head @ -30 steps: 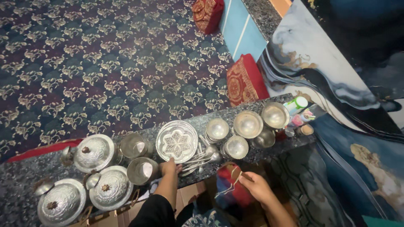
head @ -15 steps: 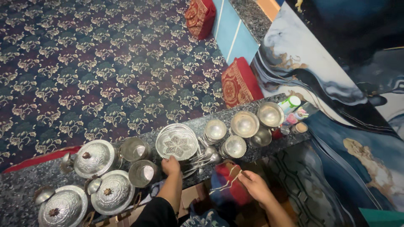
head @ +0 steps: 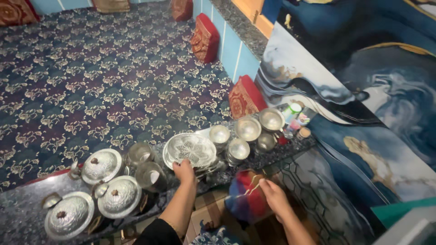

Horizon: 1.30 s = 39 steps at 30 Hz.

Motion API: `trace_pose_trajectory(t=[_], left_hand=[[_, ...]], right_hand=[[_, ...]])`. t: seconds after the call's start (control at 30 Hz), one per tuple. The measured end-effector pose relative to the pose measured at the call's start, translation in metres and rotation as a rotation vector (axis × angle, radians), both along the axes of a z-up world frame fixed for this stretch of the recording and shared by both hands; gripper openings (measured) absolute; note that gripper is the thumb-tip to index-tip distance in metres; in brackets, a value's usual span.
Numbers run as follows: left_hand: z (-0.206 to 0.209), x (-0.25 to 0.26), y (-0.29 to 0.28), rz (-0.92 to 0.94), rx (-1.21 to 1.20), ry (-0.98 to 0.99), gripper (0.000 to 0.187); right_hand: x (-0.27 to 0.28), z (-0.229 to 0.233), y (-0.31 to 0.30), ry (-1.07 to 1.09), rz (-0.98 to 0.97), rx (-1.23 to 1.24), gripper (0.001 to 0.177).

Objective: The person retrieves a cloth from a cabinet, wipes decorative metal plates one at a time with the cloth, and places them onto the shelves inside the cabinet.

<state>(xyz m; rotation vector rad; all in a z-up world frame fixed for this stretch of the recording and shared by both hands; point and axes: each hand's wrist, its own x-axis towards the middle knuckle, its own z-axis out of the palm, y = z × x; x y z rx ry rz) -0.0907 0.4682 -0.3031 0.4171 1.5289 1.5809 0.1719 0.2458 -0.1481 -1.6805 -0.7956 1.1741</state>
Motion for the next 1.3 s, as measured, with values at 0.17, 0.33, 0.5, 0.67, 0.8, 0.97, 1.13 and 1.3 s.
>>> trace_pose_trajectory(t=[0.17, 0.33, 0.5, 0.67, 0.8, 0.97, 1.13, 1.3], left_hand=[[0.007, 0.005, -0.044, -0.165, 0.148, -0.348, 0.019], [0.037, 0.021, -0.124, -0.424, 0.037, -0.196, 0.023], [0.146, 0.041, -0.244, -0.71, 0.037, -0.41, 0.033], [0.251, 0.058, -0.324, -0.97, 0.001, -0.528, 0.047], [0.264, 0.057, -0.341, -1.108, 0.262, -0.214, 0.057], [0.236, 0.053, -0.337, -1.042, 0.435, -0.029, 0.054], [0.235, 0.04, -0.332, -0.926, 0.409, -0.299, 0.053], [0.26, 0.043, -0.349, -1.038, 0.43, -0.155, 0.052]], right_hand=[[0.008, 0.015, -0.07, 0.313, -0.334, 0.315, 0.039], [0.022, 0.062, -0.146, 0.51, -0.54, 0.433, 0.034], [0.006, 0.121, -0.205, -0.451, -0.414, 0.656, 0.038], [-0.065, 0.17, -0.229, -0.915, 0.31, 0.673, 0.041], [-0.083, 0.174, -0.242, -1.301, 0.457, 0.705, 0.048], [-0.07, 0.182, -0.232, -1.448, 0.176, 0.544, 0.047], [-0.1, 0.157, -0.238, -1.401, 0.184, 0.367, 0.04], [-0.097, 0.15, -0.23, -1.201, 0.217, 0.824, 0.046]])
